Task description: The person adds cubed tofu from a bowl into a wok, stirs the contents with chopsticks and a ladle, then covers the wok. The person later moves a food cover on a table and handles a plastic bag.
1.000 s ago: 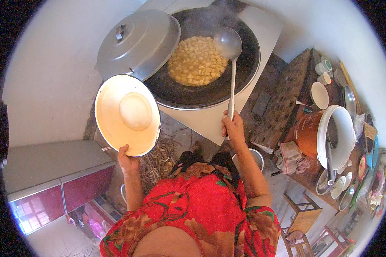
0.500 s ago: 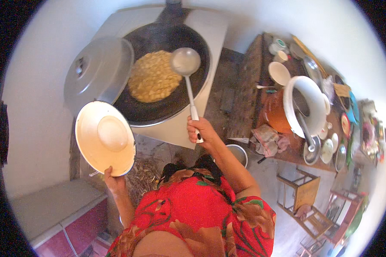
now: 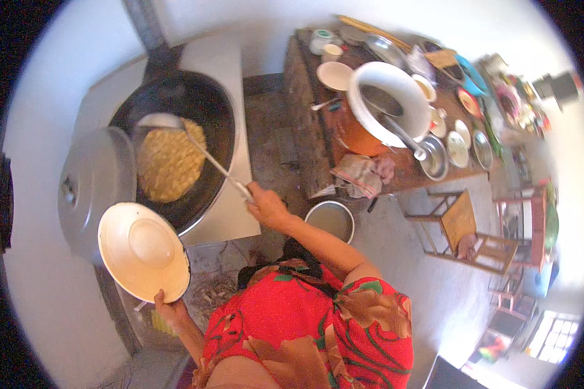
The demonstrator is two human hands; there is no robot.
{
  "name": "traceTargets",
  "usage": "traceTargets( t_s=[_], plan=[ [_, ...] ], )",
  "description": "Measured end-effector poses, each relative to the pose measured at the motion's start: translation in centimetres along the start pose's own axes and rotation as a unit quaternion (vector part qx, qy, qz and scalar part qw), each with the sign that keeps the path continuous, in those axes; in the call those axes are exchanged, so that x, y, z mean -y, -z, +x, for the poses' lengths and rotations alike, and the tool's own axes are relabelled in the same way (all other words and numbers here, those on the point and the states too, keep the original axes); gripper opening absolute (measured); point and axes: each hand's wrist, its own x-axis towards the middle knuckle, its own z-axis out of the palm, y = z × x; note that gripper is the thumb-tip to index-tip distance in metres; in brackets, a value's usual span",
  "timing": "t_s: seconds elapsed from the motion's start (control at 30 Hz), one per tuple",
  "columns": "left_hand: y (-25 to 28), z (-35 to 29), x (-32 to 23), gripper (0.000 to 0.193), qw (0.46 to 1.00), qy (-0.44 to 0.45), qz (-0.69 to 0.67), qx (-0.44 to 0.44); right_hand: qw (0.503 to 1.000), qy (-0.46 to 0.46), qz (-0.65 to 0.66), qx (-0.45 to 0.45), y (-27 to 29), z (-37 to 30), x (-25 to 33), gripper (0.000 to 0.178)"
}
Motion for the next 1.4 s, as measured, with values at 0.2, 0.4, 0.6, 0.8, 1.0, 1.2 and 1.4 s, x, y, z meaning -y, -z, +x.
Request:
traceTargets(
  t_s=[0.2,0.4,0.6,0.8,1.0,1.2,1.4],
  plan=[
    [-4.5,0.1,-0.8,0.052,0.995,0.064,-0.009,0.071,0.802,-0.087,0.577,0.127,8.3,-3.7,6.9,0.026],
    [-9.2,-1.1,-1.2,0.048,0.990,0.084,0.010,0.116,0.789,-0.002,0.611,-0.056,17.4,-11.8,8.1,0.029],
    [-10.8,-1.4,-1.1,0.050,0.982,0.108,0.030,0.154,0.762,0.085,0.584,-0.268,22.5,-20.0,5.5,0.028],
    [-12.0,-1.7,-0.2,0.052,0.978,0.097,0.046,0.178,0.715,0.039,0.585,-0.381,24.0,-24.1,0.3,0.017],
    [-12.3,-2.6,-1.5,0.052,0.981,0.101,0.063,0.153,0.593,0.002,0.711,-0.378,23.5,-25.0,-6.0,0.012],
    [-12.2,-3.8,-2.5,0.054,0.978,0.091,0.071,0.175,0.511,0.033,0.800,-0.313,24.4,-24.2,-10.3,0.010],
    [-11.6,-4.2,-3.3,0.055,0.977,0.093,0.074,0.174,0.465,0.019,0.830,-0.306,25.9,-22.1,-12.6,0.007]
  ],
)
